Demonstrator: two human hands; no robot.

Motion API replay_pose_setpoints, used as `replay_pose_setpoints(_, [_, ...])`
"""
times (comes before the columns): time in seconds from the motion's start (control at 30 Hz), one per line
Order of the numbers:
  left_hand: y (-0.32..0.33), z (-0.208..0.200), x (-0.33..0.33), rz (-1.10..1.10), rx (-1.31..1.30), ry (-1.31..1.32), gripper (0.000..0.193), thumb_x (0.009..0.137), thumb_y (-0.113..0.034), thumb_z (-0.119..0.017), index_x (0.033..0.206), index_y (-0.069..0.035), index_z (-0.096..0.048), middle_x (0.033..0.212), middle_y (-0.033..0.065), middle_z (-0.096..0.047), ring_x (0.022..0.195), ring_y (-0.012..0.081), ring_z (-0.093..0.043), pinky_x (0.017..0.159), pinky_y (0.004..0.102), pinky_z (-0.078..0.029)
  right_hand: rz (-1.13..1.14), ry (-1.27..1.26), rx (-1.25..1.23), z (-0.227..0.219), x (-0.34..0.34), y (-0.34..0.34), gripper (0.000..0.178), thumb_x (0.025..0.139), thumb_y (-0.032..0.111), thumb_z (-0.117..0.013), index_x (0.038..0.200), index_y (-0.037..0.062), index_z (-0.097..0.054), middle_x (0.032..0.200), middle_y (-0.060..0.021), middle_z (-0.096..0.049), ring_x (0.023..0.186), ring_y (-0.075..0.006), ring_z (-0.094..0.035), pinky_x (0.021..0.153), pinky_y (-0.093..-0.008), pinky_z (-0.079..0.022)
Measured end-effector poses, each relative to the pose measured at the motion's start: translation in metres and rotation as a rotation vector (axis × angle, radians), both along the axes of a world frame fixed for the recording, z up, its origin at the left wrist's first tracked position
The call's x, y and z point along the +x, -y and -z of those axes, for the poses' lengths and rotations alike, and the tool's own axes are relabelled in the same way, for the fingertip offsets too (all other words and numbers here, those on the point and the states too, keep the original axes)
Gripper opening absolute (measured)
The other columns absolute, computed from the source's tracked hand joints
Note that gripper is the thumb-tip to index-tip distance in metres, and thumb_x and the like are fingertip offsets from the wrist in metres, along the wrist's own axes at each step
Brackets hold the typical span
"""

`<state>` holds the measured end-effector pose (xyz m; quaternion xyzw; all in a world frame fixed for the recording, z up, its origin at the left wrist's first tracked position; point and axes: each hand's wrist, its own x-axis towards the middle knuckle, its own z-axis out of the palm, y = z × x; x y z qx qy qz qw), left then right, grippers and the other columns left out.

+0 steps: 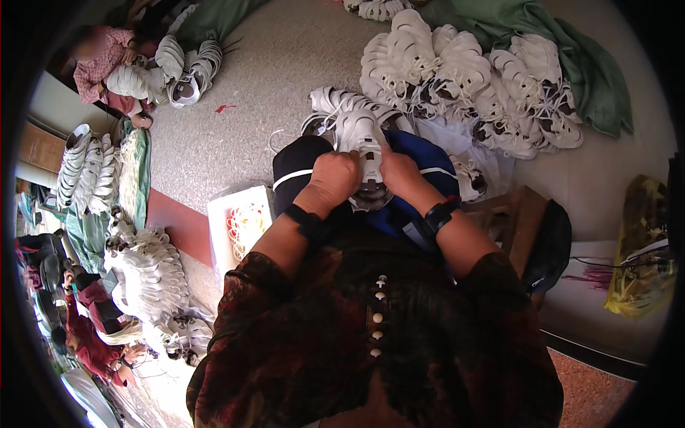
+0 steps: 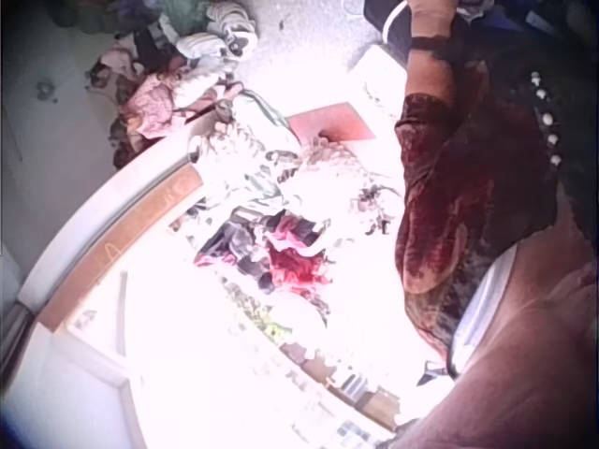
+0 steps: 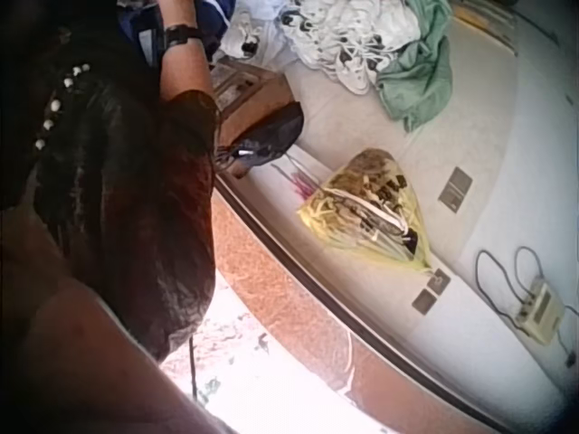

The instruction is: The recorder is threading laces through the eyelets of a white shoe upper.

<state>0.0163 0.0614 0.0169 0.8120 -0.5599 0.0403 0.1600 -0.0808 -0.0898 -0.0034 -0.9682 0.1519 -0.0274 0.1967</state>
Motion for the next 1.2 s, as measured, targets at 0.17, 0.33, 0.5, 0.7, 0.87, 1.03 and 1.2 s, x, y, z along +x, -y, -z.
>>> replay_pose_setpoints(0.17, [0.007, -0.002, 0.0, -0.039, 0.07, -0.104, 0.023, 0.071, -0.023, -0.06, 0.08, -0.002, -0.056, 0.065, 0.0151, -0.06, 0.063, 0.0307, -0.061, 0.058, 0.0386, -0.049, 0.004, 0.048, 0.026, 0.005, -0.001, 0.004, 0.026, 0.079, 0.01, -0.044, 0.098, -0.0067, -0.05, 0.073, -0.0234, -0.061, 0.071, -0.0385, -0.061, 0.065, -0.0476, -0.048])
replay_pose_setpoints(0.33, [-0.011, -0.003, 0.036, -0.023, -0.108, -0.298, 0.017, 0.073, -0.026, -0.065, 0.073, -0.009, -0.063, 0.072, 0.0098, -0.062, 0.067, 0.0292, -0.06, 0.06, 0.0357, -0.048, -0.175, 0.216, -0.076, -0.025, -0.005, 0.022, 0.014, 0.079, 0.015, -0.049, 0.081, 0.004, -0.057, 0.067, -0.0164, -0.059, 0.064, -0.0362, -0.059, 0.057, -0.0451, -0.046])
replay_pose_setpoints(0.5, [-0.018, 0.013, 0.055, -0.05, -0.098, -0.305, 0.011, 0.073, -0.02, -0.066, 0.075, -0.009, -0.064, 0.075, 0.0091, -0.062, 0.07, 0.0286, -0.059, 0.061, 0.0335, -0.048, -0.269, 0.241, -0.199, -0.013, -0.009, 0.057, 0.011, 0.078, 0.016, -0.054, 0.071, 0.0074, -0.056, 0.06, -0.0145, -0.056, 0.061, -0.0347, -0.057, 0.055, -0.0443, -0.045])
replay_pose_setpoints(0.7, [-0.078, 0.036, 0.078, -0.145, -0.321, -0.767, 0.008, 0.076, -0.007, -0.067, 0.082, -0.003, -0.065, 0.075, 0.0062, -0.065, 0.07, 0.0131, -0.06, 0.067, 0.0251, -0.048, -0.25, 0.238, -0.152, -0.025, -0.05, 0.092, 0.007, 0.076, 0.014, -0.06, 0.079, 0.0071, -0.06, 0.07, -0.0136, -0.059, 0.071, -0.0338, -0.058, 0.062, -0.0435, -0.045])
replay_pose_setpoints(0.87, [-0.17, 0.031, 0.105, -0.377, -0.265, -0.954, 0.005, 0.078, 0.001, -0.061, 0.079, -0.002, -0.065, 0.07, 0.0003, -0.062, 0.066, 0.0058, -0.053, 0.063, 0.0207, -0.044, -0.204, 0.35, -0.047, -0.034, -0.088, 0.158, 0.01, 0.078, 0.013, -0.058, 0.083, 0.0065, -0.064, 0.079, -0.0153, -0.062, 0.073, -0.0338, -0.058, 0.066, -0.0377, -0.048])
replay_pose_setpoints(1.03, [-0.291, 0.036, 0.125, -0.663, -0.198, -0.918, 0.004, 0.077, -0.005, -0.062, 0.075, -0.003, -0.066, 0.063, -0.0018, -0.058, 0.057, 0.0054, -0.049, 0.054, 0.0208, -0.041, 0.054, 0.369, 0.19, -0.056, -0.145, 0.246, 0.013, 0.08, 0.009, -0.058, 0.085, -0.0014, -0.062, 0.072, -0.0099, -0.061, 0.067, -0.019, -0.057, 0.064, -0.0312, -0.045])
replay_pose_setpoints(1.2, [-0.354, 0.022, 0.115, -0.984, -0.075, -1.0, 0.008, 0.073, -0.013, -0.066, 0.074, -0.005, -0.063, 0.058, -0.0005, -0.055, 0.044, 0.0038, -0.042, 0.038, 0.0207, -0.031, 0.285, 0.339, 0.064, -0.095, -0.237, 0.315, 0.01, 0.08, 0.004, -0.055, 0.08, -0.0052, -0.059, 0.065, -0.003, -0.051, 0.063, -0.0109, -0.045, 0.062, -0.0256, -0.041])
